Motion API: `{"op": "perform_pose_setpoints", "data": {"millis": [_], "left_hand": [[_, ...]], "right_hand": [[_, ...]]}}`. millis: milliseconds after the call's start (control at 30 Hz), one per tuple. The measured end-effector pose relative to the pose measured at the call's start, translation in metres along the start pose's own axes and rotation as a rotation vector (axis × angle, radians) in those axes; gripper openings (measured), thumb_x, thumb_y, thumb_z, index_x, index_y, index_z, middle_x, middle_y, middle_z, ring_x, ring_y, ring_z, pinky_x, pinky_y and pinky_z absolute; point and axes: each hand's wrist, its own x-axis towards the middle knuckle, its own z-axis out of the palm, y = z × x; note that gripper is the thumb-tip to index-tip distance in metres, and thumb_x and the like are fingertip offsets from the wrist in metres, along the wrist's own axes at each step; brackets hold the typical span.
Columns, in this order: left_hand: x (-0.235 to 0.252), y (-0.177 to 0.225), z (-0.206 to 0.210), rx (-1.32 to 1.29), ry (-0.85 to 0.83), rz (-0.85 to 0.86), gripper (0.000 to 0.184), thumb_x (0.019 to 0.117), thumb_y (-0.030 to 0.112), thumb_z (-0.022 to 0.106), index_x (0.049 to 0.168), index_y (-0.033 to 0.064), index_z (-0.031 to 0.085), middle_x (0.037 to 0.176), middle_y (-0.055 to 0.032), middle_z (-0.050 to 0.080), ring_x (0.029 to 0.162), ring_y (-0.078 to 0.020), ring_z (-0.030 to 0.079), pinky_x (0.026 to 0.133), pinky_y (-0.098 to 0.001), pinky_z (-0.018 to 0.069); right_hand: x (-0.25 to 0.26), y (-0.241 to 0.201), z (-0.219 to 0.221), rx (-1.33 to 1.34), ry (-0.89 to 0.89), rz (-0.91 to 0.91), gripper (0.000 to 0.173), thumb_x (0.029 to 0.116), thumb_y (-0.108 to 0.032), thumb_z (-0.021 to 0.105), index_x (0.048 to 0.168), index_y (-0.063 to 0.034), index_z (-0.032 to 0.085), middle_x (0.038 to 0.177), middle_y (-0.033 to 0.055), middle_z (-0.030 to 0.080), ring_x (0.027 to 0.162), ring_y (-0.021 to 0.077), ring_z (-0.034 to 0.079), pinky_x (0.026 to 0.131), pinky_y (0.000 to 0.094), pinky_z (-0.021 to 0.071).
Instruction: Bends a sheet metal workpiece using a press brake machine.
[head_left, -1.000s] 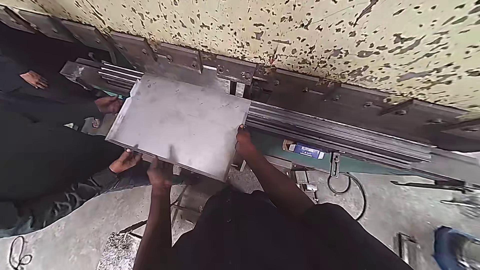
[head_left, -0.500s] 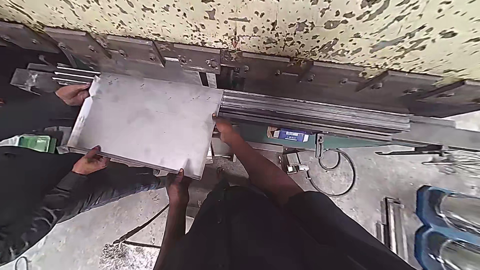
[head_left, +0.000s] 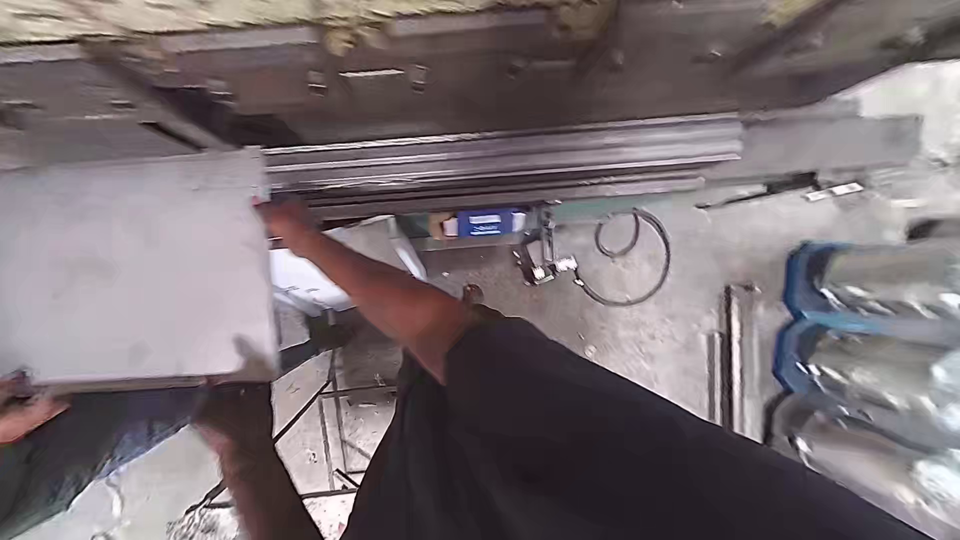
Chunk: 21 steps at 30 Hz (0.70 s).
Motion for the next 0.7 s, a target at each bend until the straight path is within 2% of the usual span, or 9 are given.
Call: {"op": "perform_pose_setpoints", "data": {"millis": [67,100,133,167,267,367,467,567,700], "left_hand": [[-0.002,-0.003,0.002,-0.038,-0.041,-0.009,0.056,0.1109,0.039,0.013,0.150,0.0048,0.034,0.140,-0.0120,0.057,0.128,-0.0231,0.057,0.108,-0.0508,0.0482],[-0.005,-0.002,0.009,-0.041,-0.008,-0.004,0.058,0.1109,0.040,0.010,0.151,0.0036,0.031,0.142,-0.0142,0.055,0.129,-0.0247,0.056,0.108,-0.0513,0.0478],[-0.005,-0.001,0.013,-0.051,0.015,-0.004,0.060,0.1110,0.040,0.008,0.152,0.0026,0.030,0.144,-0.0157,0.053,0.131,-0.0260,0.055,0.109,-0.0520,0.0473],[-0.004,0.000,0.016,-0.062,0.030,-0.009,0.060,0.1107,0.040,0.007,0.151,0.0025,0.030,0.145,-0.0157,0.053,0.132,-0.0262,0.055,0.109,-0.0518,0.0472],[-0.006,0.000,0.027,-0.095,0.072,-0.002,0.055,0.1111,0.037,0.010,0.147,0.0023,0.034,0.138,-0.0152,0.056,0.127,-0.0253,0.058,0.106,-0.0501,0.0491],[-0.006,0.000,0.028,-0.130,0.028,0.057,0.053,0.1115,0.032,0.010,0.146,-0.0007,0.033,0.137,-0.0180,0.056,0.128,-0.0270,0.058,0.108,-0.0523,0.0481],[-0.004,-0.001,0.020,-0.119,0.020,0.090,0.051,0.1115,0.030,0.012,0.145,-0.0023,0.034,0.135,-0.0194,0.057,0.125,-0.0279,0.059,0.106,-0.0537,0.0493],[-0.003,0.002,0.019,-0.114,0.031,0.116,0.043,0.1116,0.025,0.020,0.137,-0.0012,0.043,0.124,-0.0156,0.063,0.115,-0.0245,0.064,0.099,-0.0519,0.0535],[0.008,-0.008,0.004,-0.160,-0.018,0.183,0.041,0.1112,0.023,0.025,0.135,-0.0040,0.046,0.123,-0.0191,0.065,0.119,-0.0286,0.064,0.103,-0.0545,0.0520]], "right_hand": [[-0.003,0.003,0.001,-0.059,0.062,-0.049,0.042,0.1050,-0.032,0.058,0.095,0.0070,0.071,0.095,0.0263,0.071,0.091,0.0380,0.069,0.080,0.0586,0.0559],[-0.017,-0.013,-0.008,-0.091,0.037,-0.015,0.043,0.1069,-0.031,0.055,0.095,0.0075,0.071,0.096,0.0265,0.070,0.092,0.0374,0.069,0.080,0.0572,0.0557],[-0.038,-0.044,-0.031,-0.117,-0.135,0.107,0.045,0.1111,-0.031,0.047,0.109,0.0084,0.068,0.111,0.0268,0.068,0.106,0.0358,0.066,0.092,0.0545,0.0525],[-0.056,-0.067,-0.046,-0.117,-0.206,0.177,0.045,0.1124,-0.030,0.044,0.114,0.0089,0.066,0.117,0.0271,0.066,0.111,0.0348,0.065,0.095,0.0526,0.0516],[-0.081,-0.086,-0.059,-0.051,-0.168,0.214,0.041,0.1115,-0.027,0.046,0.109,0.0096,0.066,0.108,0.0261,0.066,0.099,0.0323,0.065,0.086,0.0495,0.0532],[-0.057,-0.067,-0.046,-0.057,-0.160,0.196,0.041,0.1116,-0.030,0.046,0.104,0.0062,0.065,0.095,0.0180,0.063,0.084,0.0257,0.061,0.075,0.0441,0.0523],[0.007,-0.006,0.000,-0.032,-0.012,0.093,0.043,0.1051,-0.036,0.057,0.089,0.0023,0.067,0.086,0.0192,0.066,0.080,0.0316,0.066,0.069,0.0539,0.0547],[0.030,0.010,0.010,0.058,-0.007,0.052,0.039,0.1007,-0.034,0.066,0.103,0.0047,0.069,0.103,0.0247,0.069,0.097,0.0365,0.067,0.083,0.0588,0.0559],[0.030,0.015,0.011,0.143,0.007,0.085,0.039,0.0995,-0.034,0.068,0.109,0.0046,0.068,0.110,0.0252,0.068,0.101,0.0371,0.067,0.083,0.0588,0.0564]]}}
